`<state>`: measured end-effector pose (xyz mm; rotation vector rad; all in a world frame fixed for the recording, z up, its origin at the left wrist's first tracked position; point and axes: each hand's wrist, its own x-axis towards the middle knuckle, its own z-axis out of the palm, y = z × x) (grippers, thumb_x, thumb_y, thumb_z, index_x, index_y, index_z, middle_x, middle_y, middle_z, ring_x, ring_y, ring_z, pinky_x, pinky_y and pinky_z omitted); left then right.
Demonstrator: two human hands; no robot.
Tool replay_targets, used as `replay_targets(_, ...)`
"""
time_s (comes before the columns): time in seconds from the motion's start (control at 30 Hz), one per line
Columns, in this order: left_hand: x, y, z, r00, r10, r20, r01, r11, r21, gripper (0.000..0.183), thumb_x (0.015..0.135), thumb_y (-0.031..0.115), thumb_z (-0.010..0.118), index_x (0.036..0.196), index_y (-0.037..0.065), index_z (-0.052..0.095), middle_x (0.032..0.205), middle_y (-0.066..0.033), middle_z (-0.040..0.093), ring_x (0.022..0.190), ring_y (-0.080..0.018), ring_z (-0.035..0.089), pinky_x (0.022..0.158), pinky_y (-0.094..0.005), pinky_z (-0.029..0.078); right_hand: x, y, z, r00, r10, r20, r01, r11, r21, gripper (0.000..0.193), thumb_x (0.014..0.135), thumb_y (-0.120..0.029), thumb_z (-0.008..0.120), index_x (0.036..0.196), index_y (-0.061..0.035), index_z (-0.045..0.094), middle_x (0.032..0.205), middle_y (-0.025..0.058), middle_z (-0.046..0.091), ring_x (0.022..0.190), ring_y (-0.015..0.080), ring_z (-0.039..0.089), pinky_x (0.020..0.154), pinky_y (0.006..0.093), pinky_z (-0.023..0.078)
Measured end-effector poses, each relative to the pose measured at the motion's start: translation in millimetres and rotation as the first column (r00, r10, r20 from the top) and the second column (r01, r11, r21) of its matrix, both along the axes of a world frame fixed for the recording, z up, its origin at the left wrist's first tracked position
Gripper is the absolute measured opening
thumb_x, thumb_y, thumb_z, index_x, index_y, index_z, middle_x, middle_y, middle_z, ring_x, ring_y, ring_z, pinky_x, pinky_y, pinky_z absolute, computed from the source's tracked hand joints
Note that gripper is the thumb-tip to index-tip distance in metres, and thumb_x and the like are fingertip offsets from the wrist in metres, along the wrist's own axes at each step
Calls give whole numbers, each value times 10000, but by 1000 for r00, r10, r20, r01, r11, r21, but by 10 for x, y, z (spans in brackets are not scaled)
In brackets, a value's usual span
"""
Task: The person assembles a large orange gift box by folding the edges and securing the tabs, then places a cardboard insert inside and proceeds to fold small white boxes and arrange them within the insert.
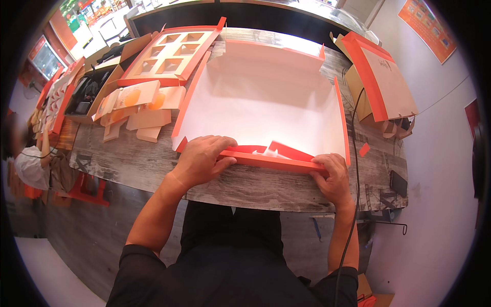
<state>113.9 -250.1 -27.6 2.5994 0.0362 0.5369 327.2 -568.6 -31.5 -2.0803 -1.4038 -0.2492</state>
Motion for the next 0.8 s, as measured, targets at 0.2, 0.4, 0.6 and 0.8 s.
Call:
replay_targets(0.2, 0, -10, -4, 1000, 4, 14, -4, 1000, -1, 316, 901, 235, 831, 1158, 98, 708, 1099, -103, 776, 999, -330, 742, 848, -423, 592, 11, -15, -18, 1000, -2, -3, 2, 1000, 2, 315, 771, -65, 850, 1054, -111, 719, 1023, 44, 751, 978, 277, 680, 965, 421, 479)
replay_targets(0.4, 1, -10, -15, 1000, 17, 10, -17, 1000, 26, 375, 897, 255, 831, 1203, 89, 692, 1127, -108, 769, 1017, -332, 738, 867, -427, 590, 13, -16, -16, 1000, -4, 0, 4, 1000, -10, 305, 780, -68, 850, 1053, -116, 724, 1027, 43, 753, 999, 274, 685, 989, 421, 473)
replay_targets(0.6, -60, -45, 30, 994, 37, 102, -31, 998, -60, 545, 875, 179, 825, 1367, 51, 630, 1298, -168, 711, 1195, -357, 687, 1002, -420, 563, -7, -26, -58, 999, -33, -19, 32, 999, -43, 298, 801, -63, 836, 1073, -118, 727, 1065, 39, 756, 1045, 266, 694, 1099, 457, 448)
replay_targets(0.8, -122, 41, -33, 983, 65, 170, -19, 966, -259, 559, 835, -9, 704, 1385, 16, 606, 1335, -170, 684, 1242, -348, 672, 1070, -413, 536, -13, -38, -64, 999, -24, -33, 23, 999, -32, 334, 810, -44, 819, 1118, -116, 711, 1125, 41, 751, 1077, 267, 684, 1119, 468, 439)
